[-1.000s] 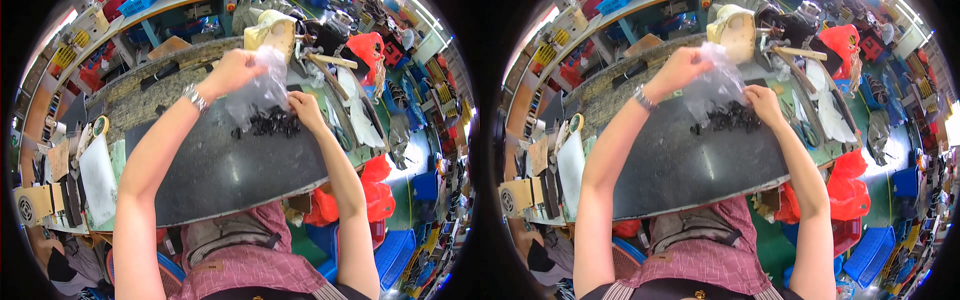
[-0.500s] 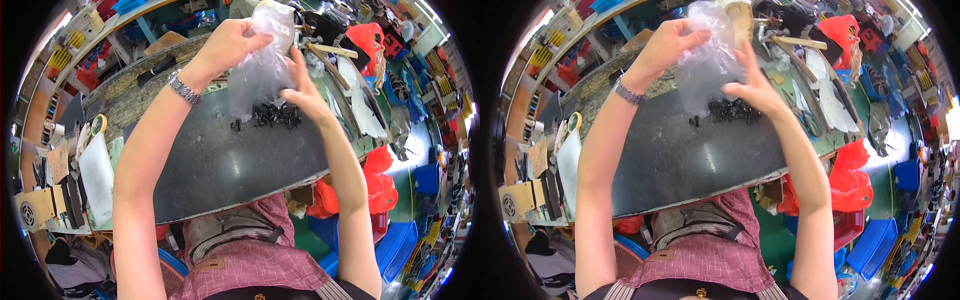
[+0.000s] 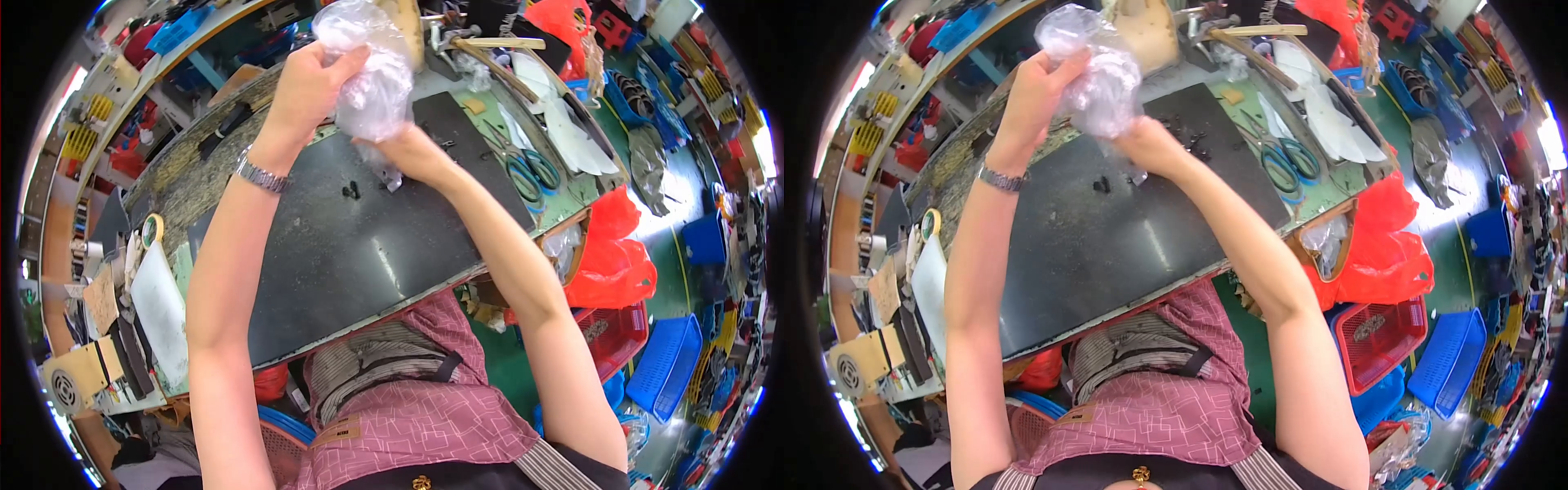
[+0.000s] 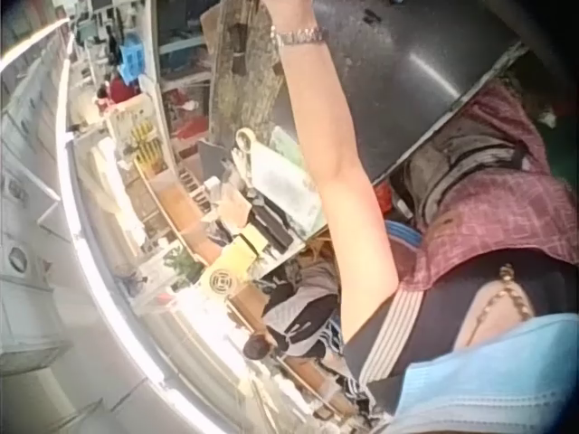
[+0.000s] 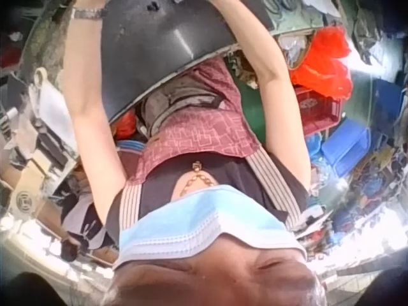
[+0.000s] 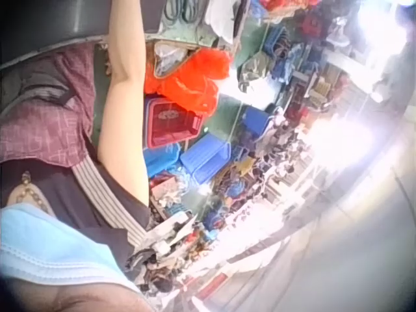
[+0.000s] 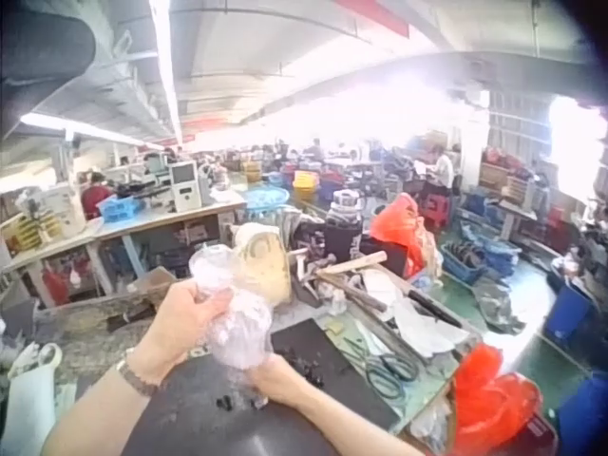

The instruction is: Manually attaching buckles and trimming excess material from shoe uppers at a factory workstation.

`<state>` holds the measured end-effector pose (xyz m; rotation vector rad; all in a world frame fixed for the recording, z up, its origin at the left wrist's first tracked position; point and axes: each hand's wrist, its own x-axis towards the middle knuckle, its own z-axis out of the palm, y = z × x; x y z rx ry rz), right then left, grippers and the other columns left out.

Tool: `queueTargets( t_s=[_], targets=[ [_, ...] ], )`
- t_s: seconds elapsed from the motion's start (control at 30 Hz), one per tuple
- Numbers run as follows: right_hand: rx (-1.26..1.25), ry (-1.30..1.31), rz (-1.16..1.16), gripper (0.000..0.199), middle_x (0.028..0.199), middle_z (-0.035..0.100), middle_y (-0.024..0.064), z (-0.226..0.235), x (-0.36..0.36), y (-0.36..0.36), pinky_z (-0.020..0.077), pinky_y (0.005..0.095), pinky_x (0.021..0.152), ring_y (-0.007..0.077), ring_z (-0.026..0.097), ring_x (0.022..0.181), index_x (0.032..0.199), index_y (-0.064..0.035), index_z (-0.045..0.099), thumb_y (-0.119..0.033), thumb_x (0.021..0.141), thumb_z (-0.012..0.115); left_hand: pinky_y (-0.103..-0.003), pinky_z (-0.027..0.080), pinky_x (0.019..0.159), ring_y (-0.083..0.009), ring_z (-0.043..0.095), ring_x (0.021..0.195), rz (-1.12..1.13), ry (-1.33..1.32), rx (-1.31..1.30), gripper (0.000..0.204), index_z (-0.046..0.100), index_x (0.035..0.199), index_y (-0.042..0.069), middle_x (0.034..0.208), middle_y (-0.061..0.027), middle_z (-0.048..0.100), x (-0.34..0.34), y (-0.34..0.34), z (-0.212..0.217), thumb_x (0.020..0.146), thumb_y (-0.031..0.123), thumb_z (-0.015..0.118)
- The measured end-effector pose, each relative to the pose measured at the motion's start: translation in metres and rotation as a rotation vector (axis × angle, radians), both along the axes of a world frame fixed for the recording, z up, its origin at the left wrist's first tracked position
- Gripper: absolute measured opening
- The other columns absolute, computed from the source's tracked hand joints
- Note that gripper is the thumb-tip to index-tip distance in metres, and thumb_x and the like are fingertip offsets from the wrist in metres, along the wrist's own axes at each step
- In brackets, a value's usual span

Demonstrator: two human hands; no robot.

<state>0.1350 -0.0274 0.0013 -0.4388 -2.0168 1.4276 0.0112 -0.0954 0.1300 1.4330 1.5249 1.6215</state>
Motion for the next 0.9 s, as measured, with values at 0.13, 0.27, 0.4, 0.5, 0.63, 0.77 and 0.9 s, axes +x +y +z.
queueTargets(
  t_s=[0.13, 0.27, 0.4, 0.5, 0.63, 0.77, 0.9],
  targets=[
    [-0.358, -0.099, 0.193, 0.026, 0.071, 0.06, 0.0059, 0.026, 0.014, 0.001, 0.0464, 0.0267, 0.052, 0.012, 0.057, 0.064, 0.09, -0.0008, 0.061, -0.023, 0.087, 0.048, -0.021, 0.044, 0.062, -0.007, 0.056, 0.069, -0.005, -0.063, 0.021, 0.025, 0.06, 0.09, -0.004, 0.079, -0.0046, 0.063, 0.002, -0.008, -0.001, 0.081, 0.019, 0.063],
    [-0.409, -0.159, 0.147, 0.022, 0.076, 0.057, 0.0015, 0.023, 0.006, 0.008, 0.0441, 0.0195, 0.046, 0.0081, 0.053, 0.058, 0.099, -0.0063, 0.055, -0.025, 0.089, 0.048, -0.021, 0.044, 0.06, -0.0071, 0.056, 0.069, -0.008, -0.018, -0.068, 0.027, 0.059, 0.092, -0.005, 0.08, -0.0055, 0.062, -0.005, -0.009, -0.009, 0.081, 0.019, 0.063],
    [-0.418, -0.186, 0.143, 0.025, 0.079, 0.059, 0.0053, 0.015, 0.005, 0.019, 0.0467, 0.0236, 0.047, 0.0124, 0.057, 0.057, 0.097, -0.002, 0.054, -0.025, 0.088, 0.048, -0.021, 0.044, 0.059, -0.007, 0.056, 0.069, 0.019, 0.027, -0.142, 0.027, 0.059, 0.09, -0.005, 0.08, -0.0054, 0.062, -0.003, -0.014, -0.011, 0.081, 0.02, 0.063],
    [-0.402, -0.199, 0.095, 0.024, 0.083, 0.061, 0.0075, 0.018, 0.009, 0.021, 0.0468, 0.0251, 0.047, 0.0136, 0.057, 0.055, 0.091, 0.0003, 0.058, -0.021, 0.087, 0.048, -0.022, 0.044, 0.065, -0.007, 0.055, 0.072, -0.021, -0.04, -0.155, 0.024, 0.059, 0.091, -0.003, 0.083, -0.0038, 0.061, -0.002, -0.015, -0.013, 0.081, 0.02, 0.063],
    [-0.57, -0.072, 0.184, 0.024, 0.083, 0.061, 0.0078, 0.025, 0.026, 0.024, 0.0444, 0.0245, 0.047, 0.0123, 0.055, 0.054, 0.105, -0.0032, 0.054, -0.017, 0.085, 0.052, -0.023, 0.044, 0.064, -0.0091, 0.056, 0.072, 0.13, -0.065, 0.034, 0.02, 0.058, 0.096, -0.001, 0.084, -0.0049, 0.062, -0.011, -0.013, -0.022, 0.082, 0.013, 0.059],
    [-0.919, 0.567, 0.371, 0.046, 0.113, 0.053, 0.014, 0.03, 0.058, -0.003, 0.0516, 0.0287, 0.065, 0.0158, 0.059, 0.086, 0.127, -0.009, 0.035, -0.012, 0.085, 0.052, -0.029, 0.045, 0.075, -0.0182, 0.06, 0.083, 0.359, 0.244, 0.196, 0.027, 0.054, 0.106, 0.0, 0.09, -0.0119, 0.061, 0.009, -0.024, -0.024, 0.079, 0.005, 0.055],
    [-1.078, 0.868, 0.294, 0.051, 0.121, 0.046, 0.0111, 0.02, 0.091, -0.057, 0.0429, 0.0347, 0.089, 0.0192, 0.046, 0.11, 0.127, -0.0088, 0.034, -0.01, 0.081, 0.057, -0.036, 0.043, 0.086, -0.0346, 0.052, 0.1, -0.062, 0.735, 0.221, 0.042, 0.05, 0.111, 0.001, 0.106, -0.0221, 0.053, 0.097, -0.054, -0.049, 0.071, 0.008, 0.061]
  ],
)
